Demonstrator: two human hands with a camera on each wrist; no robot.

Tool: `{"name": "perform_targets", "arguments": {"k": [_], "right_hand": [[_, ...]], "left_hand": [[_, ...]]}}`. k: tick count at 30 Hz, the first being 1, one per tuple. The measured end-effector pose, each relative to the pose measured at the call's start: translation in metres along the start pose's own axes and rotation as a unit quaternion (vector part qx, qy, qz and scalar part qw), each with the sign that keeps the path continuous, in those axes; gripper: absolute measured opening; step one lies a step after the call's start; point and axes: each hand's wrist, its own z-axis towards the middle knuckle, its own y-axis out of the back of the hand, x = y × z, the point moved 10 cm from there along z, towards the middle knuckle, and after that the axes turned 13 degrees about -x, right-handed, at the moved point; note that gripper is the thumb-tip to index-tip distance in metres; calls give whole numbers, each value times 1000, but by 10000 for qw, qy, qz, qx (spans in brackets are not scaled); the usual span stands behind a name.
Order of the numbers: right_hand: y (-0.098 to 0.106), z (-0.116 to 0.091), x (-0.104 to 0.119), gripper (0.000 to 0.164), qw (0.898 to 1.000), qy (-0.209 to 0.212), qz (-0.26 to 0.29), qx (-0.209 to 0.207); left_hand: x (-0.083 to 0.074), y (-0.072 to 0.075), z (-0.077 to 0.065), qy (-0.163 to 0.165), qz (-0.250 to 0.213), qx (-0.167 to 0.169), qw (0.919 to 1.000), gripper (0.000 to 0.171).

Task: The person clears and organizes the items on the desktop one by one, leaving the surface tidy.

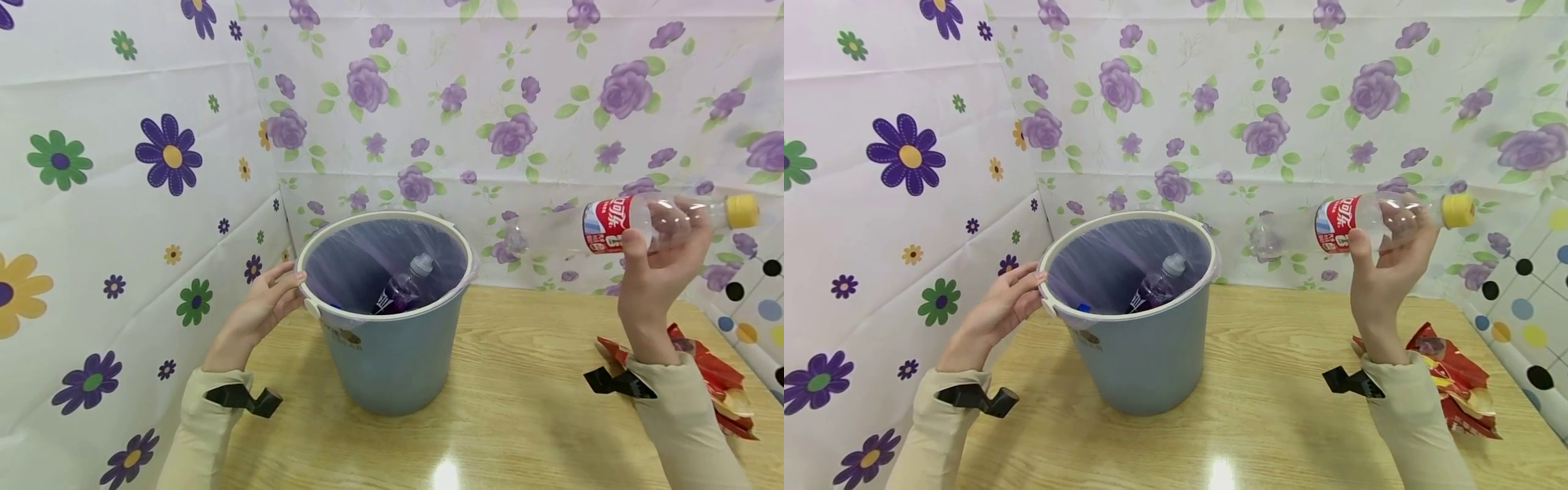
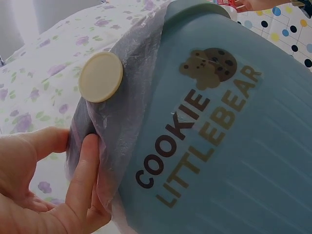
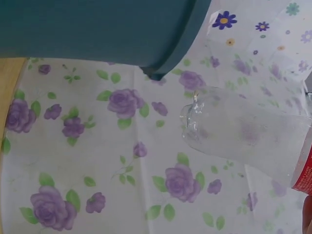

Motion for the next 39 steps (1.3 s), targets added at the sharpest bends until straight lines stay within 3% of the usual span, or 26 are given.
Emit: {"name": "perform_targets", "arguments": {"k": [11,16,29,39], "right_hand": [[-23,-9,21,84,9987,-21,494,-122],[-34,-16,25,86,9982,-120,581,17],[-58,-42,18,80,9914,-318,591,1125],[-81,-70,8,83,9728,-465,800,2125]], "left_hand": [[-3,0,-3,16,-78,-24,10000,68],[-5,0,-4,-12,-200,-54,9998,68],[-4,0,-5,21,-75,-85,9999,71],[-2,1,-4,54,-91,-107,9999,72]]}}
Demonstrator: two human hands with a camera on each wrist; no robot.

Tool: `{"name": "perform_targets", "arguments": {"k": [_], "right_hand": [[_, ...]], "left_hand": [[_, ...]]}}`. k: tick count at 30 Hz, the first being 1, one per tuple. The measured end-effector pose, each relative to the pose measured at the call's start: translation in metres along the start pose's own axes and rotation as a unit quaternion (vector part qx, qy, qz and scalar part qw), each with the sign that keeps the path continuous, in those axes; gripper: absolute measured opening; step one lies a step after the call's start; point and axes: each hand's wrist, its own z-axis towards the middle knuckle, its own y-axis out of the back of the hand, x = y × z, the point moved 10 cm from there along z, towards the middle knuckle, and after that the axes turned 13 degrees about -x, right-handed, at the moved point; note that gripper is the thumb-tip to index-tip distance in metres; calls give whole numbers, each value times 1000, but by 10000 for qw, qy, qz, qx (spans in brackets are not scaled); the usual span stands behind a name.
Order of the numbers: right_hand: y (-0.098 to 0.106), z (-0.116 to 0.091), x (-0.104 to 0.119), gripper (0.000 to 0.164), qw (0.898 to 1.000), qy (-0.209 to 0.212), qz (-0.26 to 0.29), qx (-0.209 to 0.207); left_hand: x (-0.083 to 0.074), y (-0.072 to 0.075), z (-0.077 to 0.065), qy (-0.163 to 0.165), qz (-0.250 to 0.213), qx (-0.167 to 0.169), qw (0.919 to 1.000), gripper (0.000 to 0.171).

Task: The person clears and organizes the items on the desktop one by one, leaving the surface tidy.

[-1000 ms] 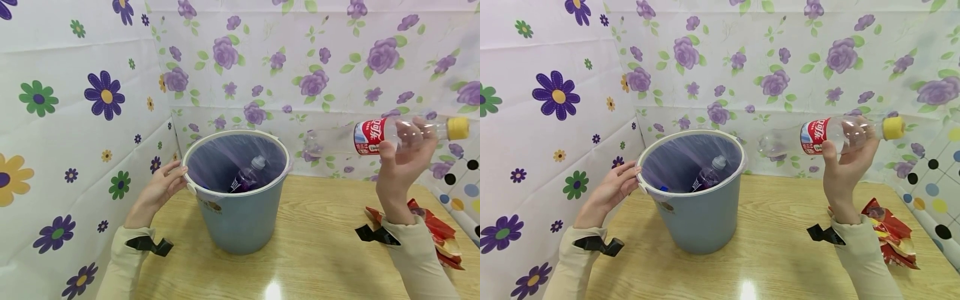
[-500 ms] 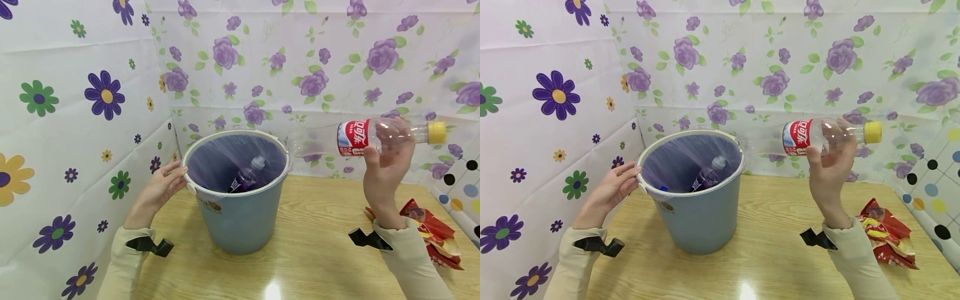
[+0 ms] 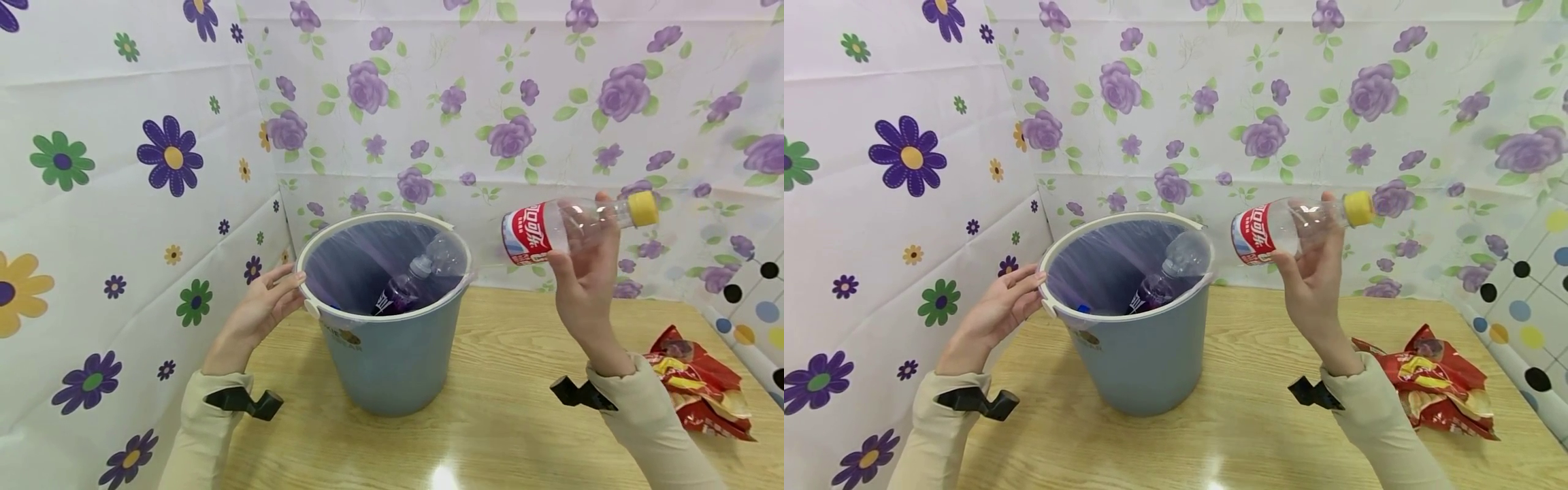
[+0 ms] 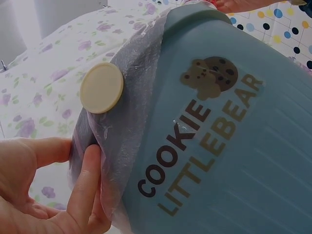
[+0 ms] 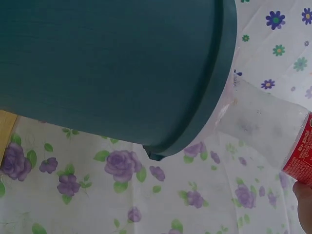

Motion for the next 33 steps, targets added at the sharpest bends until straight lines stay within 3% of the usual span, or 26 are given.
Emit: {"name": "perform_targets", "arguments": {"k": [7,12,15,20,22,24,29,33], "right_hand": [[-22,-13,-16,84,9947,-429,-287,888],[-41,-24,-32,77,9763,-812,-906,1791],[-51,-33,-42,81,9544,-955,-1629,2313],[-60,-46,-58,63,8940,-1152,-2937,3182],[-59,-50,-61,57,8784,-1150,-3205,3353],[-55,-49,-62,56,8836,-1073,-3188,3258],[-31,-37,-58,54,9299,-1019,-2585,2408],[-5,-29,-54,44,9445,-1270,-2317,1950]], "left_hand": [[-1,0,-1,-18,-27,45,10000,74],[-1,1,-1,9,35,-6,10000,78],[0,1,0,37,51,-19,10000,78],[1,0,0,46,40,-29,10000,78],[1,-1,-1,22,57,-8,10000,78],[1,-1,-1,22,63,-9,10000,78],[0,-1,-2,-8,46,6,10000,76],[0,0,-3,1,55,-2,10000,76]]}}
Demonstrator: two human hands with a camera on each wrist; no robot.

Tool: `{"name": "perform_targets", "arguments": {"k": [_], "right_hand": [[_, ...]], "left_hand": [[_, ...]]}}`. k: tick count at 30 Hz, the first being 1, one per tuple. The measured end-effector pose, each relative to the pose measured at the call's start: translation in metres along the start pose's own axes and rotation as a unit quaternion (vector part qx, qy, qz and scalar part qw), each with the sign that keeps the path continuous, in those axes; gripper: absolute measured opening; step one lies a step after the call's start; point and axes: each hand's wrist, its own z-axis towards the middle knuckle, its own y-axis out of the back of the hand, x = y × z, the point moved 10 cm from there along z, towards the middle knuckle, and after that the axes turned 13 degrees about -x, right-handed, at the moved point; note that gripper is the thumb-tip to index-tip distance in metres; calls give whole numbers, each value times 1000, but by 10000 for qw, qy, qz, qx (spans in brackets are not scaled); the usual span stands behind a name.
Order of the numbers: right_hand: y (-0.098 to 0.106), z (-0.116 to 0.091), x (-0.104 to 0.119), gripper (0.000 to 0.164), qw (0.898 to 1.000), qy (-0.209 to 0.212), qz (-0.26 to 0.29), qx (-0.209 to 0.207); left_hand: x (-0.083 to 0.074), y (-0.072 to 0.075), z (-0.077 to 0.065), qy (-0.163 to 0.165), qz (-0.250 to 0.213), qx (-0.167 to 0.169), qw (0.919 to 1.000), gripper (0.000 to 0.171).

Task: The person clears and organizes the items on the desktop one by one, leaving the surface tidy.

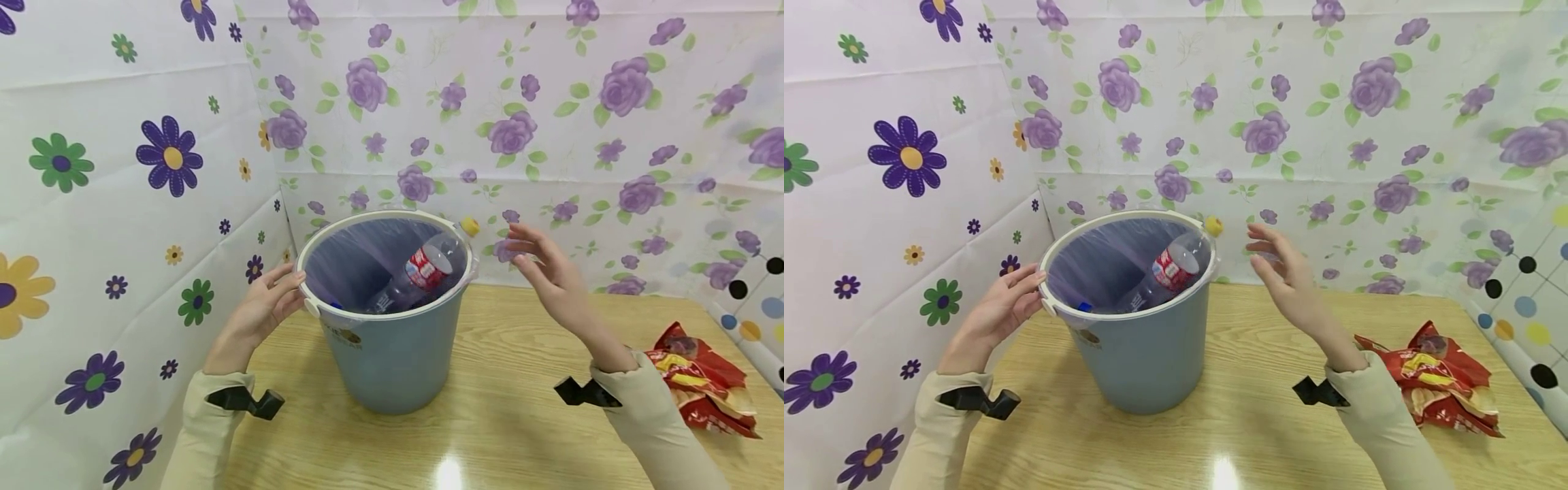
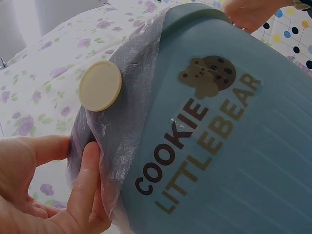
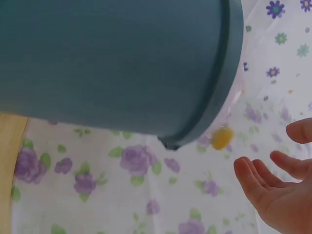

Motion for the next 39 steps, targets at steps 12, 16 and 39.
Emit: {"name": "perform_targets", "arguments": {"k": [12,16,39], "right_hand": [[76,-21,-38,28,9943,-163,-945,-477],[96,-23,-44,30,9942,-291,-845,-604],[129,-50,-79,27,9606,-697,-2691,43]], "left_hand": [[4,2,0,69,118,-96,9999,78],[3,4,0,58,150,-116,9998,78],[4,1,2,47,78,-62,9999,77]]}}
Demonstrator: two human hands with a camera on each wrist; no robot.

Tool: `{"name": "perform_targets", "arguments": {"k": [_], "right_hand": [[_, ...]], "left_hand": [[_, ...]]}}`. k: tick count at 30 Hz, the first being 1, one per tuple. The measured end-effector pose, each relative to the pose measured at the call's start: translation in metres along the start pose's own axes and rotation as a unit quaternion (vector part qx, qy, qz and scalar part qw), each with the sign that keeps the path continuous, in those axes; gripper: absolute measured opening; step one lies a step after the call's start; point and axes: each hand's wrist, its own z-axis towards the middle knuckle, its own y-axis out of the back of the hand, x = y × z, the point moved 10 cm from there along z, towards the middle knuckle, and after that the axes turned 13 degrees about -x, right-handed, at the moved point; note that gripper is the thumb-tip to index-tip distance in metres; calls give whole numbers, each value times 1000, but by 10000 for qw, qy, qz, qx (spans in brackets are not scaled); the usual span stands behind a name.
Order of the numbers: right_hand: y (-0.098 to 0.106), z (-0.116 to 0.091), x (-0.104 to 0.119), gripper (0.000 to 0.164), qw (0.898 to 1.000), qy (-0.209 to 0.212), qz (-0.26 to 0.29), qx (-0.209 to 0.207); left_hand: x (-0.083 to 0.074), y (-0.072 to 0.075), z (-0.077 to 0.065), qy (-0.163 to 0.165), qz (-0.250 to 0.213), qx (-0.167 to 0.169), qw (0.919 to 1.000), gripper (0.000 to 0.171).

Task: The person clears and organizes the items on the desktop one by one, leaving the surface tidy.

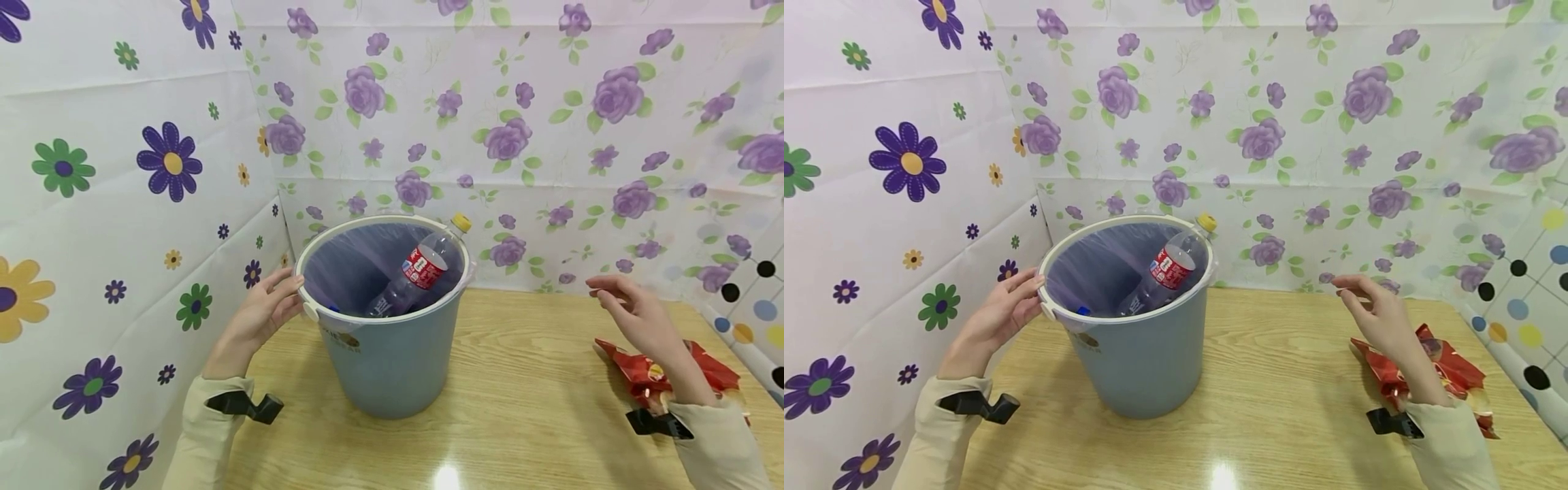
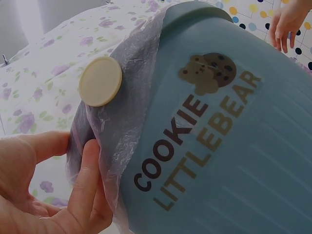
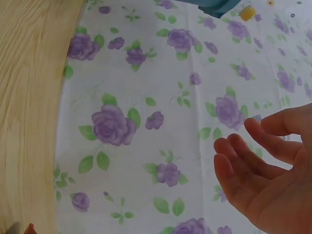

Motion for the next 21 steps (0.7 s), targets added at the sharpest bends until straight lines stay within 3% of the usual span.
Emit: {"name": "perform_targets", "arguments": {"k": [7,16,21], "right_hand": [[-6,-3,-7,30,9970,41,-573,513],[-16,-10,-21,35,9831,428,-1166,1344],[-21,-17,-39,46,9727,52,-1441,1818]], "left_hand": [[-4,-2,-1,-86,19,53,9999,72],[-7,-2,0,-112,52,73,9999,72],[-7,-2,1,-95,70,41,9999,74]]}}
